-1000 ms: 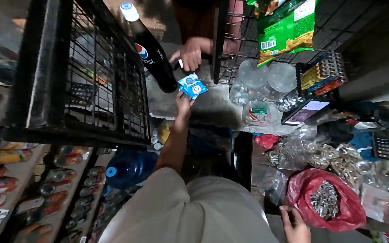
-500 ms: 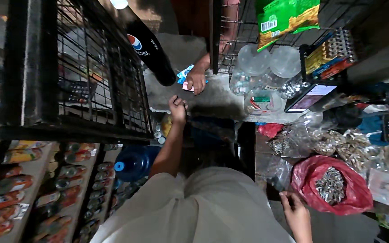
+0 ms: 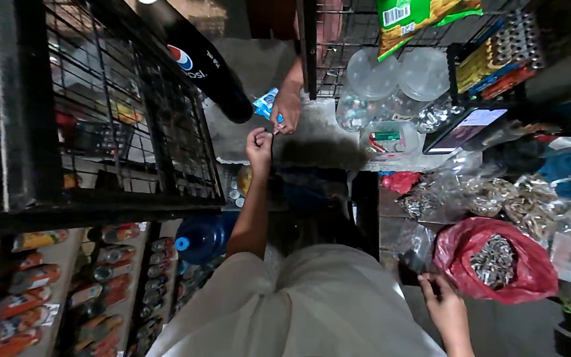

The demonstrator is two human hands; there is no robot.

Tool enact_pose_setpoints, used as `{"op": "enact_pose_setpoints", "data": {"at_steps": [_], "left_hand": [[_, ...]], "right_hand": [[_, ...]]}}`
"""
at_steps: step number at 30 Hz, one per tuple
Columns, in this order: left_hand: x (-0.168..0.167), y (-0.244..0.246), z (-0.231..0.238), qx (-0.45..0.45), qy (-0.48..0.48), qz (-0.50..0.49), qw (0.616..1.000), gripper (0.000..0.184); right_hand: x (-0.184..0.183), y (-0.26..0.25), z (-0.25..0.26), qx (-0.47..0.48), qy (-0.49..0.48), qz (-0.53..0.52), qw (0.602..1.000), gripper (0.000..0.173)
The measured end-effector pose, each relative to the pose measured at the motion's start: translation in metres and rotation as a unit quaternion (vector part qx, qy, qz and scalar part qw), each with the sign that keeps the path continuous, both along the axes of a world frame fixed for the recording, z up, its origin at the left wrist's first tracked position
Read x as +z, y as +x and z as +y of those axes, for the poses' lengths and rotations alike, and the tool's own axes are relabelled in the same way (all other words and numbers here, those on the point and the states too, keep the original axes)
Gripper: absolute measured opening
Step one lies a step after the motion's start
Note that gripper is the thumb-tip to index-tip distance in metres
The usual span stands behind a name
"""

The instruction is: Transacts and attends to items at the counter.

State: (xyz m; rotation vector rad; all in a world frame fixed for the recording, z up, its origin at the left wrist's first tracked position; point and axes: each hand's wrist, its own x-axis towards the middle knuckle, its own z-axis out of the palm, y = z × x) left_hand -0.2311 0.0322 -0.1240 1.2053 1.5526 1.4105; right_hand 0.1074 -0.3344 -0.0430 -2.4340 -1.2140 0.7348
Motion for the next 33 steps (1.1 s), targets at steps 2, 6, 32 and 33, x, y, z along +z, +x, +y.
{"op": "enact_pose_setpoints", "data": {"at_steps": [2,6,32,33], "left_hand": [[-0.009,-0.003,0.001,0.007,0.018,-0.030,0.999,0.037],[-0.004,-0.007,0.011,0.090,-0.021,-0.177,0.980,0.033],[-0.014,0.005,0.002,0.049,0.032,-0.141,0.988,0.036],[-0.014,0.005,0.002,0.049,0.026,-0.137,0.989,0.037]], "right_hand": [[-0.001,-0.001,-0.002,-0.003,-0.003,0.004,1.000,0.025],[-0.003,0.001,-0.003,-0.002,-0.011,0.005,1.000,0.025],[-0.016,-0.003,-0.007,0.003,-0.067,0.030,0.997,0.025],[-0.016,-0.003,-0.006,0.005,-0.068,0.030,0.997,0.026]]}}
